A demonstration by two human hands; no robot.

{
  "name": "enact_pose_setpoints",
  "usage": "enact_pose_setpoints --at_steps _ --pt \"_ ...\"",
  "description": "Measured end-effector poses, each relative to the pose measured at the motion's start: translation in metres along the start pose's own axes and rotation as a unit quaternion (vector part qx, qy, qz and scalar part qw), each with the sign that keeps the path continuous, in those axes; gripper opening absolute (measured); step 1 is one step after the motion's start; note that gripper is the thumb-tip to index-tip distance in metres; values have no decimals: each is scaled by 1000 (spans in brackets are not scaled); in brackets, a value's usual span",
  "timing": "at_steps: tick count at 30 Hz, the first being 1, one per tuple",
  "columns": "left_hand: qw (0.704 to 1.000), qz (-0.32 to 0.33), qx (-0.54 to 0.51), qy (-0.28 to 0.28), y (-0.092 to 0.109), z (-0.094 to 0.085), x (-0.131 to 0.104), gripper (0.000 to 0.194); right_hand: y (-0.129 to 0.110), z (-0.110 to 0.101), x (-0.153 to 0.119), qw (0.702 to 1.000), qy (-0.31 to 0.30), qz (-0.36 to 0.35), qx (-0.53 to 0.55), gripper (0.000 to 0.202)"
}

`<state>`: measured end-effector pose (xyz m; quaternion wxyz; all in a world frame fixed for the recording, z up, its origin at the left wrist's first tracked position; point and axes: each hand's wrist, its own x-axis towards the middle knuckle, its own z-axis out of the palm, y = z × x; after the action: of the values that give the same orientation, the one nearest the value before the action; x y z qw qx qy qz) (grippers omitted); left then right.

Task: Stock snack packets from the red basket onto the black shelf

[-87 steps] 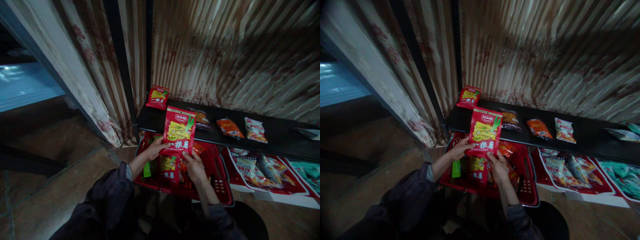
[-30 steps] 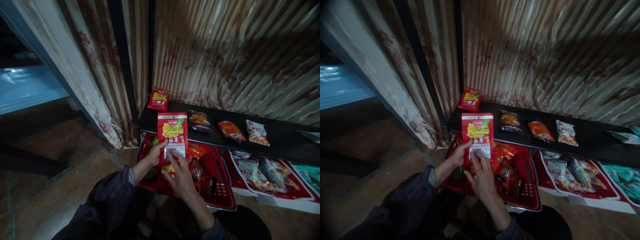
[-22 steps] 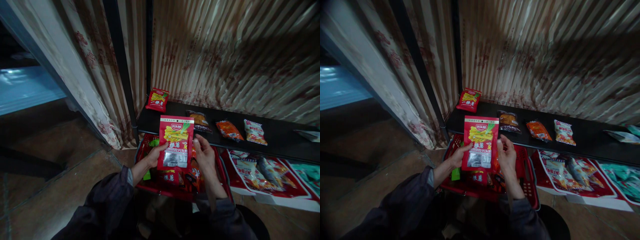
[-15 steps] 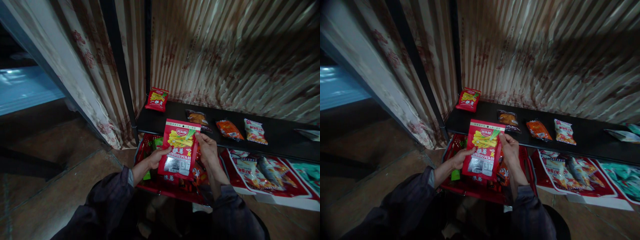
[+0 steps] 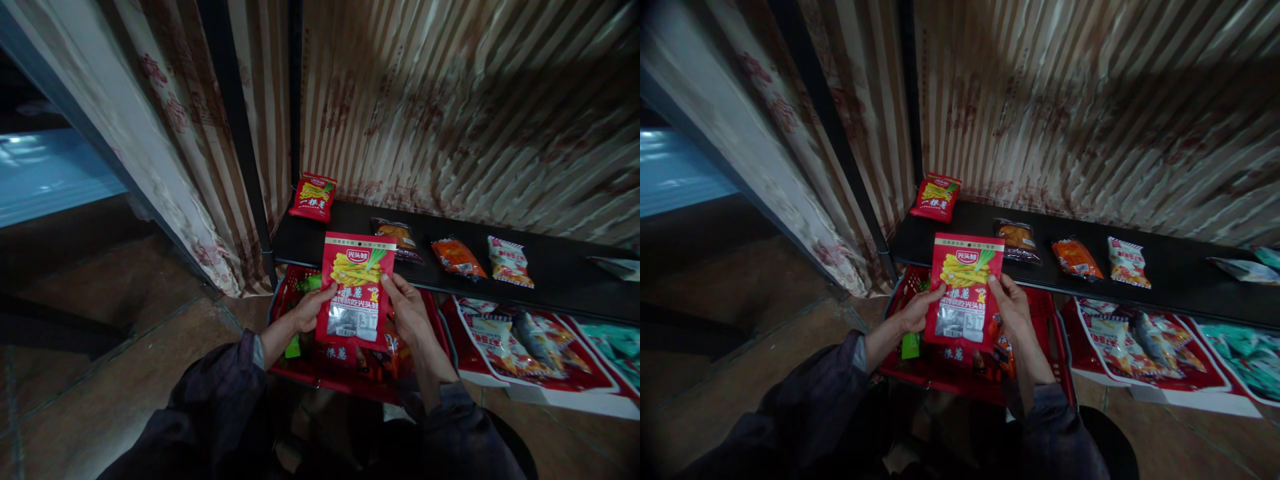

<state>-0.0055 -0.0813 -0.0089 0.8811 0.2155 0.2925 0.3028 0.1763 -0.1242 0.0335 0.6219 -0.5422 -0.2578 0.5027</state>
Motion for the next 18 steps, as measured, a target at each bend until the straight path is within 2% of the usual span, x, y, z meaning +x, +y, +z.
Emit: enact_pose_setpoints --at_steps 3,5,7,9,12,16,18 --pt "999 27 -11 41 4 1 4 32 23 -11 -14 999 -26 24 -24 50" --pt "997 47 -21 57 5 0 7 33 42 -18 -23 999 -10 34 -41 48" --pt "997 53 -29 53 5 0 9 36 58 -20 -31 998 17 59 -12 47" --pt "998 45 -28 40 6 -1 11 40 67 -19 -37 997 7 70 28 45" --pt "996 75 -4 52 13 -1 12 41 70 -14 -39 996 -10 68 62 40" --pt "977 204 8 67 30 -1 15 41 67 -16 -38 995 -17 80 54 39" --pt "969 235 1 81 36 -2 19 39 69 -20 -39 995 -20 86 38 38"
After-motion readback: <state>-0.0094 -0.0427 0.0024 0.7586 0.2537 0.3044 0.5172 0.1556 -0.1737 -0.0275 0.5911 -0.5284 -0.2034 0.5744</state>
